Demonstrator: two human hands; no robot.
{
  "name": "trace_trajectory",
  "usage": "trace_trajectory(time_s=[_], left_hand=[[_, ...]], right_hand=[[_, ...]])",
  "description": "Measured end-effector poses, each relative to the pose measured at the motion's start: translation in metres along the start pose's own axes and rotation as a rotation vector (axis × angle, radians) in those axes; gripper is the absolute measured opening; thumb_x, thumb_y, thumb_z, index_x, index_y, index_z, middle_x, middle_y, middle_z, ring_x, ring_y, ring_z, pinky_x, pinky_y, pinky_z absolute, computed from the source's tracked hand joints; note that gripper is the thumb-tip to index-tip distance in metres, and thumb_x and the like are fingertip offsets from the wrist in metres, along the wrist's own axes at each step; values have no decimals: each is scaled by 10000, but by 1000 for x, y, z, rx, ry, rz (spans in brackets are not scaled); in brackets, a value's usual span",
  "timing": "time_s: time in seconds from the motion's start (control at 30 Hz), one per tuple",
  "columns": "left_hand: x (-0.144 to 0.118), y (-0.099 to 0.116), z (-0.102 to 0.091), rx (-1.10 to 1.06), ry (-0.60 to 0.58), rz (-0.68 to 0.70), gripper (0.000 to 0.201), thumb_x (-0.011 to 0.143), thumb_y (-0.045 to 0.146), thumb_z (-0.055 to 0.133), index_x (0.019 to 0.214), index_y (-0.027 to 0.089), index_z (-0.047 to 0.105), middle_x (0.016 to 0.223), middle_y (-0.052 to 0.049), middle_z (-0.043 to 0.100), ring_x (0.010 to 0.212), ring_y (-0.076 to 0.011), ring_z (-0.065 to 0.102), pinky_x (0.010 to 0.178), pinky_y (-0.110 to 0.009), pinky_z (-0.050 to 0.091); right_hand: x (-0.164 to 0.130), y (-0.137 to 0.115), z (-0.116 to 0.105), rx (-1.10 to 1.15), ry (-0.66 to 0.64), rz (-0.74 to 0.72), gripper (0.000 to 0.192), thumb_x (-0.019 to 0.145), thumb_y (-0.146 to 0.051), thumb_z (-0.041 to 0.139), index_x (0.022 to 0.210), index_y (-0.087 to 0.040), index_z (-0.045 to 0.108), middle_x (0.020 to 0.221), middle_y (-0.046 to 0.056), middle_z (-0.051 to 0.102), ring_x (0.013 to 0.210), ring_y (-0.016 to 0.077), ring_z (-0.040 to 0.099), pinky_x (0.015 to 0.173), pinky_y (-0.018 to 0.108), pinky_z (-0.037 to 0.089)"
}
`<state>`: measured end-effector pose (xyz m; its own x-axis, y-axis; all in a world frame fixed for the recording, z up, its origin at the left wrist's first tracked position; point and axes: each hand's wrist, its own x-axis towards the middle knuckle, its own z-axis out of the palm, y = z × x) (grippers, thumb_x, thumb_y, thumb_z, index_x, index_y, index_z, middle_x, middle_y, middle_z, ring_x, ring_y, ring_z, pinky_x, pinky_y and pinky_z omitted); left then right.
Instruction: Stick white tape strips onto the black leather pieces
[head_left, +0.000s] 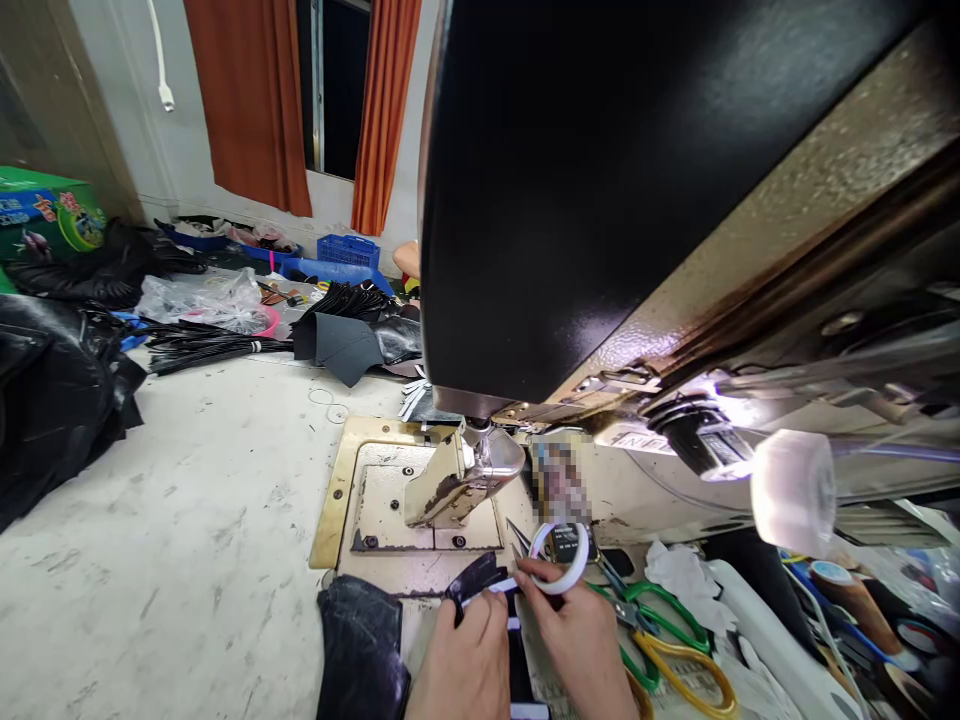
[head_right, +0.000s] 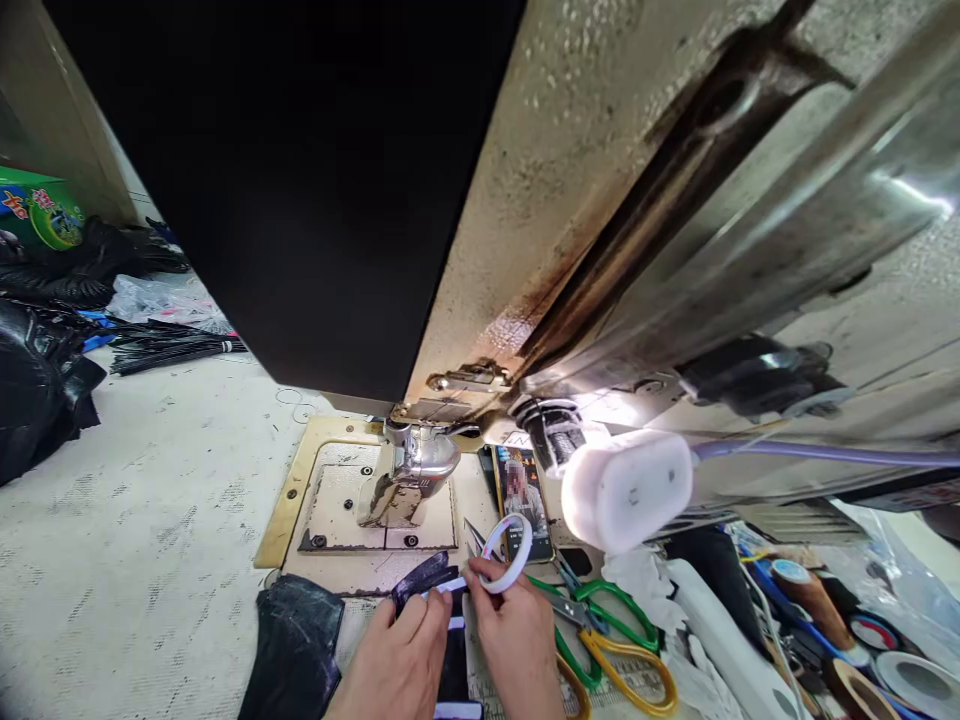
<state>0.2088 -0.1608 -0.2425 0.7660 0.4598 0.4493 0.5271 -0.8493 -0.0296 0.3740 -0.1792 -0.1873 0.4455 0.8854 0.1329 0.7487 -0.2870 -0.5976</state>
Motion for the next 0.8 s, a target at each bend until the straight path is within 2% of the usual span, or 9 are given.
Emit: trace_trajectory(time_s=[0.17,0.27,0.33,0.4,0.43,0.5,0.63,0.7,0.8], left_hand=[[3,-1,1,-118,-64,-34,610,872,573,533,1217,85,655,1110,-134,636,913,-247,509,766,-374,442],[7,-5,-4,-320,-83,-152,621,846,606,586,1200,102,656,1072,-136,643,919,-275,544,786,-411,480],[10,-10,-9,-496,-37,-250,515,902,478,575,1279,129,606,1176,-144,628,1017,-296,554,857,-437,489],[14,-14,-15,-674,36,-273,433,954,249,470,1371,142,525,1299,-145,589,1138,-280,532,950,-433,470],[17,-16,-19,-761,63,-272,442,957,167,411,1388,146,506,1305,-138,591,1152,-258,530,967,-415,463],[24,-19,-28,-926,80,-311,395,963,136,376,1297,173,583,1170,-106,649,1075,-230,562,925,-385,471],[35,-22,-47,-1124,46,-502,220,931,185,495,941,217,713,890,-43,673,909,-216,596,836,-359,449],[38,-22,-52,-1157,32,-537,197,895,182,527,898,210,722,851,-39,669,878,-209,601,826,-345,434],[41,-22,-56,-1181,7,-596,173,846,199,552,828,190,723,787,-35,650,798,-192,588,758,-310,416]], right_hand=[[-4,4,10,-32,40,-69,377,845,-431,528,876,-189,815,949,158,792,910,392,750,839,559,568],[-10,4,12,-35,89,-128,389,870,-401,501,904,-166,809,995,190,774,926,403,742,821,573,572],[-14,2,7,-18,106,-187,360,890,-390,509,915,-189,807,970,159,776,899,345,752,815,494,593],[-19,-4,-2,49,100,-289,258,903,-347,566,923,-237,798,919,91,778,856,250,752,807,360,598],[-21,-8,-8,105,91,-338,196,900,-316,604,932,-259,790,897,59,773,839,210,744,801,301,589],[-24,-16,-17,249,94,-369,123,882,-267,663,925,-288,776,866,19,760,831,169,725,796,235,566],[-28,-23,-24,479,140,-123,123,832,-381,723,872,-281,783,854,28,719,695,150,659,617,204,536],[-29,-21,-22,527,119,-6,199,803,-440,740,888,-269,795,848,37,696,586,124,590,513,199,494],[-29,-18,-20,539,102,47,234,767,-460,766,894,-269,811,881,43,695,543,105,554,491,201,485]])
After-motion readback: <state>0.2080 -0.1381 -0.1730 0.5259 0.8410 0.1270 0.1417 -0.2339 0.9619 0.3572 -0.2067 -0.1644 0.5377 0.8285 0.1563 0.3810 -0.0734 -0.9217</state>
